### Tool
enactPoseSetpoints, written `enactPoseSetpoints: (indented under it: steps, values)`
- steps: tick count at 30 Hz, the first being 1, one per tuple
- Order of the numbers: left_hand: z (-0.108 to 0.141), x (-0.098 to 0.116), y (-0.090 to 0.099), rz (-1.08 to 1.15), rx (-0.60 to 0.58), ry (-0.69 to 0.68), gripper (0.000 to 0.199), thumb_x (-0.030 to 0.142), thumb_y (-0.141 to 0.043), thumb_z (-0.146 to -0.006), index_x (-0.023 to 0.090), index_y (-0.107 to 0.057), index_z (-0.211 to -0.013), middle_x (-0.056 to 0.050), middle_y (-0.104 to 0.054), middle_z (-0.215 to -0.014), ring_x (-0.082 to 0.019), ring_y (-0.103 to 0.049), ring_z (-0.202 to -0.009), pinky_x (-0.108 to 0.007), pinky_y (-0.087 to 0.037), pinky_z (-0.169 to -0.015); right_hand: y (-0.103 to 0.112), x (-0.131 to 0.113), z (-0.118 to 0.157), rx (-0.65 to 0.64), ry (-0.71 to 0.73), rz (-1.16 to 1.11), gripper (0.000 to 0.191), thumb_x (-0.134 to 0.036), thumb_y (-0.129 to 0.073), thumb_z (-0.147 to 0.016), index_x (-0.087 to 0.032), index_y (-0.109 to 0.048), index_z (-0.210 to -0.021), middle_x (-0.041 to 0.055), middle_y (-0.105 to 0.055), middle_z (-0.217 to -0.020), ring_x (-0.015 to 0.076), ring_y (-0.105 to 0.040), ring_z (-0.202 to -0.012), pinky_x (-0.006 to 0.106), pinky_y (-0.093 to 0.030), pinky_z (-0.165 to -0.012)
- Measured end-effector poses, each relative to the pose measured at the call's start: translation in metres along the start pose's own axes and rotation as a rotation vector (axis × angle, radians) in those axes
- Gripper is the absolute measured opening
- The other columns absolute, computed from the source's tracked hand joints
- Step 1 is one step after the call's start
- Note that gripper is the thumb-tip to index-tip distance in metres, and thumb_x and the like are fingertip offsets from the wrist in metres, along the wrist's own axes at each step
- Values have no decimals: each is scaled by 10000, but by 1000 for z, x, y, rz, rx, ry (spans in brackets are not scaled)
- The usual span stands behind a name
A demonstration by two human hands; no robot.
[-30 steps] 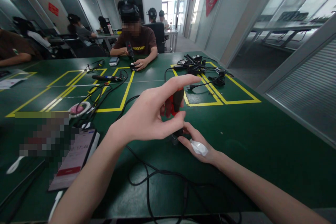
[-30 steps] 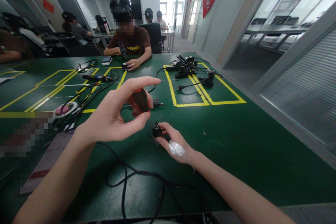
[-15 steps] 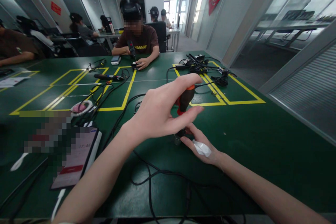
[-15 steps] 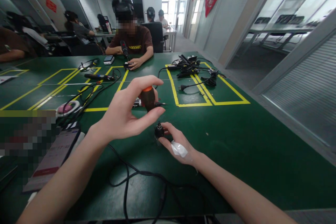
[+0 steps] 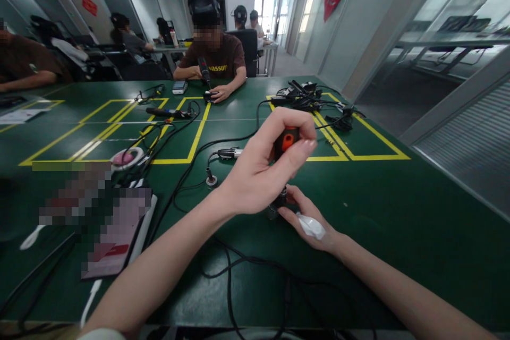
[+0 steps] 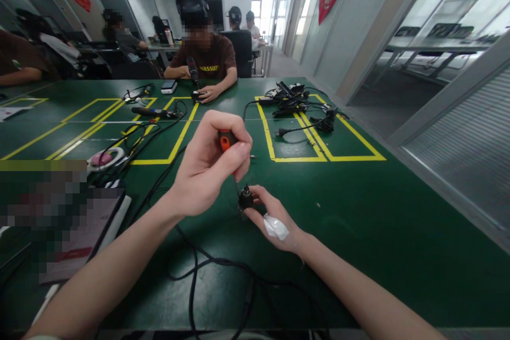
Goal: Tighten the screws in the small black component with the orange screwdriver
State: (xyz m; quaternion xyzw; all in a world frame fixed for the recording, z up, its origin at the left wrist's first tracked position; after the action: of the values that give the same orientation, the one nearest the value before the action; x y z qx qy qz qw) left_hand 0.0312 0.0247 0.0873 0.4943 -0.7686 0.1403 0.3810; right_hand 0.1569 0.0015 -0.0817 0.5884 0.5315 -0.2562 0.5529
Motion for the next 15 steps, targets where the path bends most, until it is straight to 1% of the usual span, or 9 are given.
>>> enactPoseSetpoints:
  steps: [1,3,5,6,8,11,13,15]
  values:
    - [1,0,-2,59,-15,18,147,374,-519,-1034,230,-515,-1061,3,-551,-892,-60,-472,-575,-220,-475,-521,0,0,0,-3,-1,0,312,-438,-596,-989,-240,-588,-1229,98,-739,-1154,271,-720,-1027,456,-598,-965]
    - [2,2,-8,156,-67,51,233,449,-465,-1040,226,-529,-1023,11,-485,-776,-81,-435,-566,-238,-458,-506,0,0,0,-4,-3,2,313,-435,-599,-987,-238,-584,-1230,97,-739,-1144,268,-724,-1008,448,-606,-945]
    - [2,3,-11,157,-90,105,323,479,-345,-1070,229,-544,-1020,5,-449,-727,-99,-457,-580,-251,-476,-520,0,0,0,-2,8,6,292,-418,-595,-991,-238,-584,-1222,97,-736,-1149,266,-725,-1011,447,-608,-944]
    - [2,3,-11,144,-87,126,344,478,-314,-1077,231,-549,-1026,2,-444,-717,-104,-468,-588,-251,-481,-525,0,-1,0,-3,18,10,281,-407,-591,-993,-238,-585,-1218,97,-734,-1152,267,-723,-1019,449,-607,-949]
    - [1,2,-12,164,-72,154,314,466,-337,-1075,230,-540,-1037,5,-434,-716,-105,-463,-596,-249,-475,-530,1,-2,0,-2,29,22,272,-393,-592,-994,-238,-586,-1218,100,-733,-1159,271,-719,-1038,456,-603,-962]
    - [-1,0,-14,307,-55,170,208,403,-400,-1061,219,-493,-1032,20,-430,-731,-93,-460,-596,-245,-486,-555,2,-1,0,10,23,42,295,-402,-604,-987,-240,-585,-1233,106,-735,-1164,281,-718,-1042,469,-602,-962]
    - [-3,-2,-14,386,-56,184,150,353,-437,-1052,210,-466,-1020,17,-487,-769,-85,-523,-620,-243,-526,-594,3,1,1,21,20,45,302,-421,-603,-988,-243,-589,-1231,106,-741,-1154,285,-721,-1033,473,-604,-958]
    - [-3,-1,-15,435,-65,202,135,318,-505,-1025,212,-426,-1001,3,-583,-849,-81,-598,-649,-234,-548,-601,4,2,2,23,15,51,293,-441,-600,-992,-247,-600,-1211,100,-751,-1122,285,-727,-1006,467,-612,-936]
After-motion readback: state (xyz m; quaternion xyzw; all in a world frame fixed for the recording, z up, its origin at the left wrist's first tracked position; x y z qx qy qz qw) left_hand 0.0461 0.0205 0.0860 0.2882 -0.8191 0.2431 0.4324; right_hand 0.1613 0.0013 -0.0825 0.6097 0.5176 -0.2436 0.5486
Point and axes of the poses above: each hand's wrist, its own z-axis away from the middle knuckle, its own y-axis out of the back of the hand, x = y × z, the point moved 7 cm from there along -z, towards the middle knuckle
